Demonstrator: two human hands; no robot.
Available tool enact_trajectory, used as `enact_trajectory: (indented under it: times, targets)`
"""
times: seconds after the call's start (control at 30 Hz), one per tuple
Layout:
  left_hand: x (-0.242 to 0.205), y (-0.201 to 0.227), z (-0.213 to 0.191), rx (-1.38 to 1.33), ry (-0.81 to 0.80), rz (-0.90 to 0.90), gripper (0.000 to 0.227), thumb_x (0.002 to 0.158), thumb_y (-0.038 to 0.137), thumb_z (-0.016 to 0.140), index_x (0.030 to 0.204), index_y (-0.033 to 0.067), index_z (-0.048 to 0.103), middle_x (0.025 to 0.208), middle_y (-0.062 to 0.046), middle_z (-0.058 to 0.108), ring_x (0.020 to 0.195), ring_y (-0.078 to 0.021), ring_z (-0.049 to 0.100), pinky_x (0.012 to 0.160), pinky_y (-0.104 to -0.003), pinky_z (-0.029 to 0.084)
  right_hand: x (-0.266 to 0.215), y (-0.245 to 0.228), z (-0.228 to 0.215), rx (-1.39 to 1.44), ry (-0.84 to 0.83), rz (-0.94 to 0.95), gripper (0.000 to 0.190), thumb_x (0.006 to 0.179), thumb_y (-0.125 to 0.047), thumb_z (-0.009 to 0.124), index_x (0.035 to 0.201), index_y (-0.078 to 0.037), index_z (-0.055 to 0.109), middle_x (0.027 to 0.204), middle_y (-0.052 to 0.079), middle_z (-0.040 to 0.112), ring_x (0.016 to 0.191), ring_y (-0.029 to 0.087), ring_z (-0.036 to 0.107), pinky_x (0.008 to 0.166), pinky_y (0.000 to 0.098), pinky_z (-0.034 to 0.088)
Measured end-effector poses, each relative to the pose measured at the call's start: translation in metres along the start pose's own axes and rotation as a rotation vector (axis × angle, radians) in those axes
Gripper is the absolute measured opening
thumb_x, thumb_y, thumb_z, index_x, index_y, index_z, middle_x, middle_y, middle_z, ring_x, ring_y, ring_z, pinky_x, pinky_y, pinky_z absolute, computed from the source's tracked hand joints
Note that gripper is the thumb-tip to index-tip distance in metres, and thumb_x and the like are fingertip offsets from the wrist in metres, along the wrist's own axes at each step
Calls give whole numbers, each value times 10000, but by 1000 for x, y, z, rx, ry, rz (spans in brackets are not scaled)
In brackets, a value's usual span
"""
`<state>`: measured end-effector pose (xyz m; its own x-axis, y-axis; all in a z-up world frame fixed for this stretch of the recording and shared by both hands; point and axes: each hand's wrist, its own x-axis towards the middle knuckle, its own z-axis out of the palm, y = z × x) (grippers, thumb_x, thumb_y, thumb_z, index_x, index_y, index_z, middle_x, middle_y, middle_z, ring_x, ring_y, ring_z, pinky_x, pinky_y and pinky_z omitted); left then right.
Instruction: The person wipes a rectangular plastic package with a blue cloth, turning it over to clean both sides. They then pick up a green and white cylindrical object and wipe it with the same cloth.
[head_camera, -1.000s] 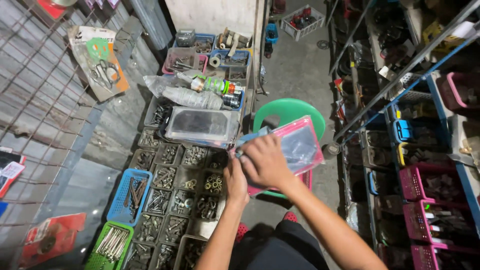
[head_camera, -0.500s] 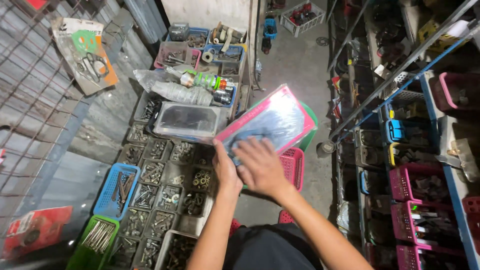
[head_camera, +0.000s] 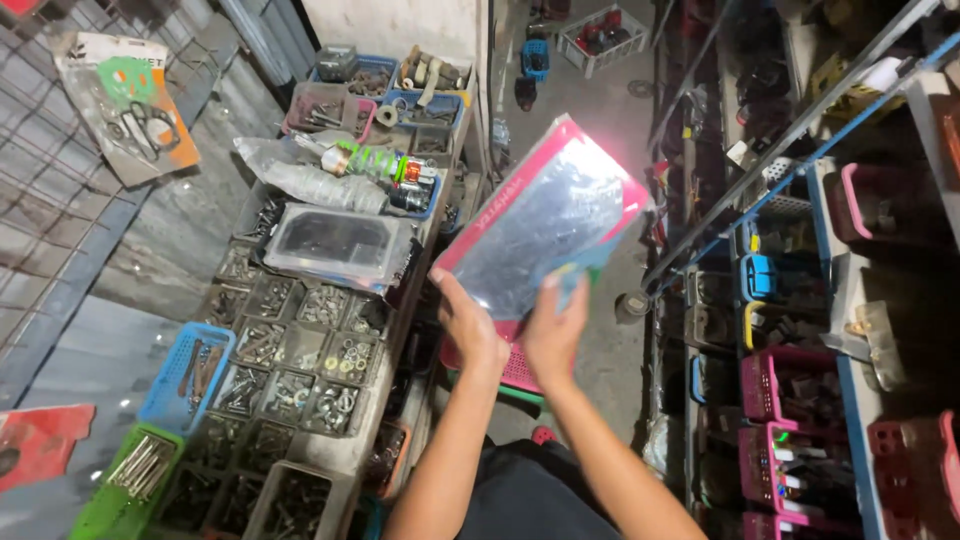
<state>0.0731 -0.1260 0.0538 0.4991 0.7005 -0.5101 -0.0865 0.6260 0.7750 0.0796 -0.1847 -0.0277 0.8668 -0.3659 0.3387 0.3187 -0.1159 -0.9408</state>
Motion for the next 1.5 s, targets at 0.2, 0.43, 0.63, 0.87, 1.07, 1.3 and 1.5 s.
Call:
enact_trajectory:
  times: [0.2, 0.43, 0.63, 0.87, 1.07, 1.3, 1.5]
  targets:
    - [-7, -21, 3, -21, 37, 15, 686, 961, 604, 570, 1207, -17, 727, 1170, -219, 725, 1077, -283, 695, 914, -422, 576, 15, -14, -34, -18, -100, -47, 265, 1034, -261, 617, 840, -80, 627, 689, 95, 571, 664, 166, 481, 632, 350, 428]
    - [-44, 8, 1, 0, 54, 2, 753, 940, 603, 566, 1305, -49, 656, 1340, -251, 649, 1261, -315, 622, 1039, -429, 529, 74, -22, -47, -52, -13, -72, 381, 1118, -287, 510, 899, 9, 610, 808, 224, 623, 801, 215, 515, 844, 410, 476]
    - [-27, 6, -13, 38, 100, -1, 693, 942, 531, 630, 1294, -66, 645, 1316, -275, 648, 1263, -351, 616, 1054, -449, 520, -18, -4, -32, -11, -195, 38, 259, 1060, -241, 556, 1060, -5, 663, 937, 225, 678, 935, 189, 569, 908, 430, 486]
    - [4, 7, -40, 77, 65, 82, 636, 938, 478, 679, 1300, -44, 645, 1270, -251, 651, 1195, -315, 634, 1016, -444, 513, -21, 42, -12, 8, -292, 11, 714, 899, -182, 782, 1407, 63, 345, 1420, 308, 447, 1372, 353, 423, 1205, 555, 233]
    - [32, 36, -74, 87, 3, 103, 462, 972, 416, 666, 1196, 14, 713, 1117, -185, 701, 1030, -241, 657, 907, -397, 566, 33, 5, 18, 10, -20, -186, 362, 1061, -171, 617, 1306, 46, 464, 1255, 278, 501, 1252, 278, 448, 1142, 499, 279]
    - [86, 49, -99, 48, -9, 65, 570, 957, 507, 655, 1221, 2, 691, 1161, -196, 692, 1042, -243, 640, 906, -423, 546, -71, -37, 74, -83, -95, 22, 395, 1135, -327, 442, 1017, -3, 635, 904, 231, 669, 906, 202, 588, 929, 459, 480]
    - [126, 59, -144, 189, -170, 206, 410, 1011, 413, 629, 1096, 22, 718, 998, -124, 692, 924, -172, 608, 838, -373, 558, -79, -22, 63, -150, 18, -59, 189, 1108, -181, 543, 1036, -11, 583, 926, 219, 599, 895, 244, 559, 906, 441, 467]
